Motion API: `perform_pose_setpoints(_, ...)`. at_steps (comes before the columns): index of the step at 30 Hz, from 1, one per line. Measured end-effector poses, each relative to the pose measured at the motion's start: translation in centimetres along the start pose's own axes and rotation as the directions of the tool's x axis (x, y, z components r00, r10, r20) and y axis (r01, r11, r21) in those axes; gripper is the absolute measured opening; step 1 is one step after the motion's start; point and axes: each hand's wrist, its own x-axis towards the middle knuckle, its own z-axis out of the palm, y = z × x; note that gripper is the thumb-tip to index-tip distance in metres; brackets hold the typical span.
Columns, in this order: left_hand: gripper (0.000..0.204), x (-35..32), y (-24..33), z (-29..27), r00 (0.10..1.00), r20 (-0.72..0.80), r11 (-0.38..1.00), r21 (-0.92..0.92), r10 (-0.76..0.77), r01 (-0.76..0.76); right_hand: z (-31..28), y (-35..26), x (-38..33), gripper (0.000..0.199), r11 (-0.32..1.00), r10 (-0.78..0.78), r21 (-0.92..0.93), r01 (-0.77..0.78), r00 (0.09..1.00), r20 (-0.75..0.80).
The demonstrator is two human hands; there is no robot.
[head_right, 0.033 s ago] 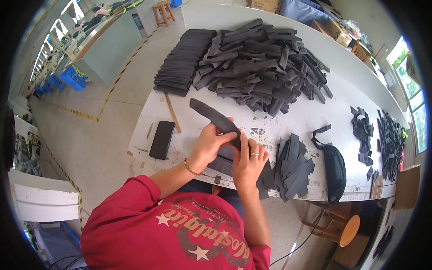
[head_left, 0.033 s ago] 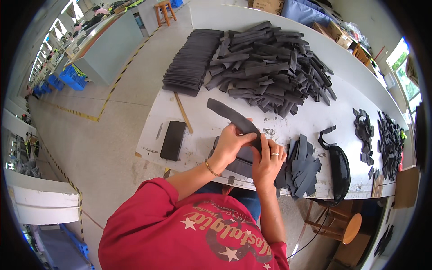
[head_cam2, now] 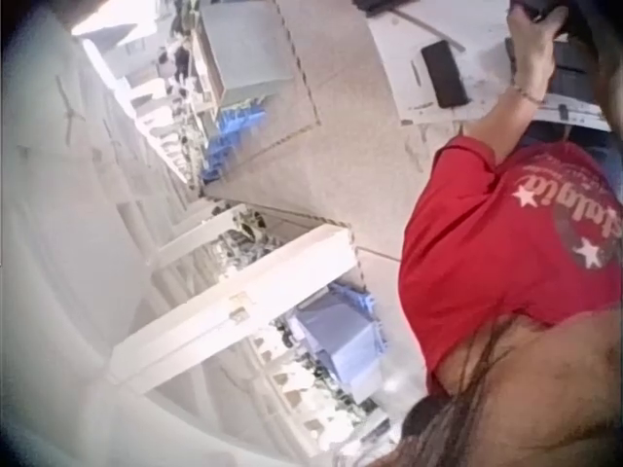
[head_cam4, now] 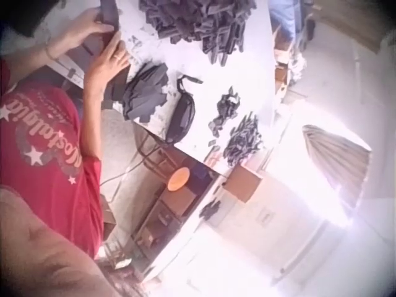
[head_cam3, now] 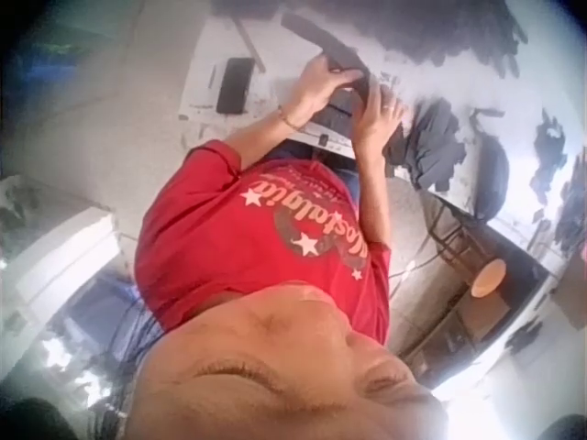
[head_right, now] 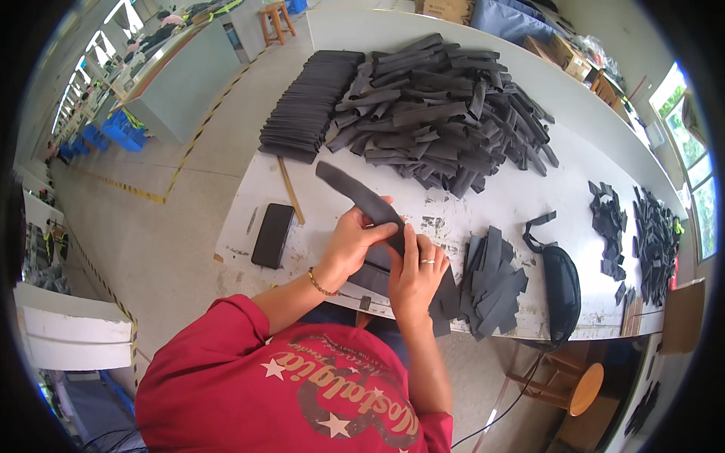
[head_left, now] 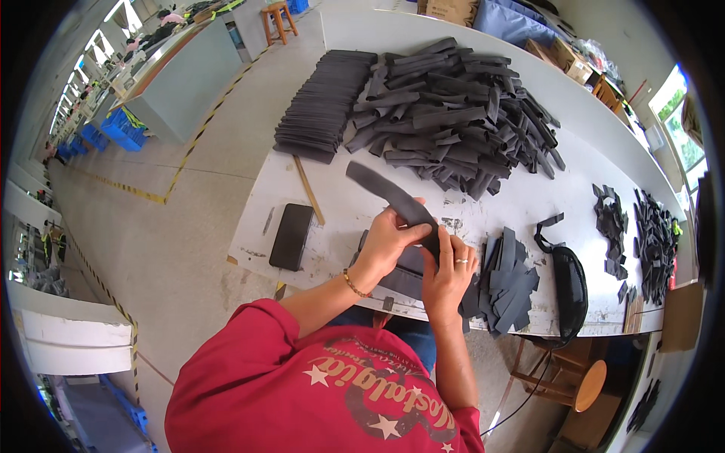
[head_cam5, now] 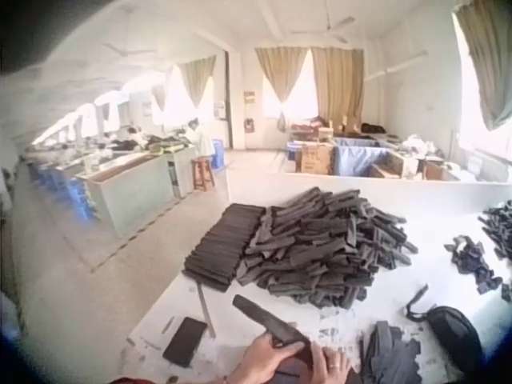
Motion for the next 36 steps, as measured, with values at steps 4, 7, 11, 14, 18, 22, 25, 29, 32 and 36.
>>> perform_pose_setpoints(4,0.043,0.2,1.2,0.7,0.992,0.129,0.974,-0.225,0.008,0.022,0.8,-0.9,-0.1,0.055,0.943,0.053,0.327,-0.061,0.998,0.032)
perform_pose_setpoints(7,0.033,0.1,0.5,0.4,0.973,0.229,0.937,-0.332,-0.032,0.109,0.4,-0.2,-1.6,0.047,0.978,0.056,0.194,-0.074,0.994,0.098)
perform_pose_setpoints(11,0.024,-0.5,-1.1,0.8,0.98,0.197,0.917,-0.385,-0.026,0.102,0.4,0.0,-1.2,0.042,0.949,-0.016,0.315,-0.023,0.993,0.121)
perform_pose_setpoints(14,0.02,-1.0,-1.0,1.0,0.984,0.177,0.919,-0.385,-0.009,0.078,0.6,-0.6,0.2,0.039,0.936,-0.03,0.351,-0.023,0.989,0.146)
perform_pose_setpoints(18,0.02,0.2,1.1,0.1,0.994,0.096,0.953,-0.302,0.047,-0.016,-0.8,0.0,-0.4,0.034,0.95,0.004,0.303,-0.069,0.978,0.21)
perform_pose_setpoints(22,0.021,-0.9,-1.0,1.3,0.977,0.203,0.899,-0.414,-0.065,0.146,-0.3,0.0,0.4,0.034,0.92,-0.094,0.392,0.007,0.975,0.203)
perform_pose_setpoints(25,0.022,-1.4,-1.3,0.9,0.985,0.162,0.902,-0.414,-0.06,0.124,-0.2,-0.7,0.6,0.033,0.923,-0.06,0.385,-0.029,0.974,0.218)
perform_pose_setpoints(29,0.023,-0.8,-0.8,0.6,0.979,0.148,0.887,-0.421,-0.138,0.189,-0.4,0.3,-0.7,0.031,0.945,-0.032,0.321,-0.061,0.961,0.275)
perform_pose_setpoints(32,0.029,-0.6,0.6,0.6,0.991,0.104,0.881,-0.456,-0.088,0.126,-0.9,1.7,-0.8,0.03,0.936,-0.073,0.35,-0.035,0.954,0.29)
perform_pose_setpoints(36,0.035,-0.2,2.6,0.1,0.998,0.032,0.926,-0.376,0.057,-0.04,-2.2,1.7,0.5,0.024,0.917,-0.13,0.399,0.014,0.956,0.264)
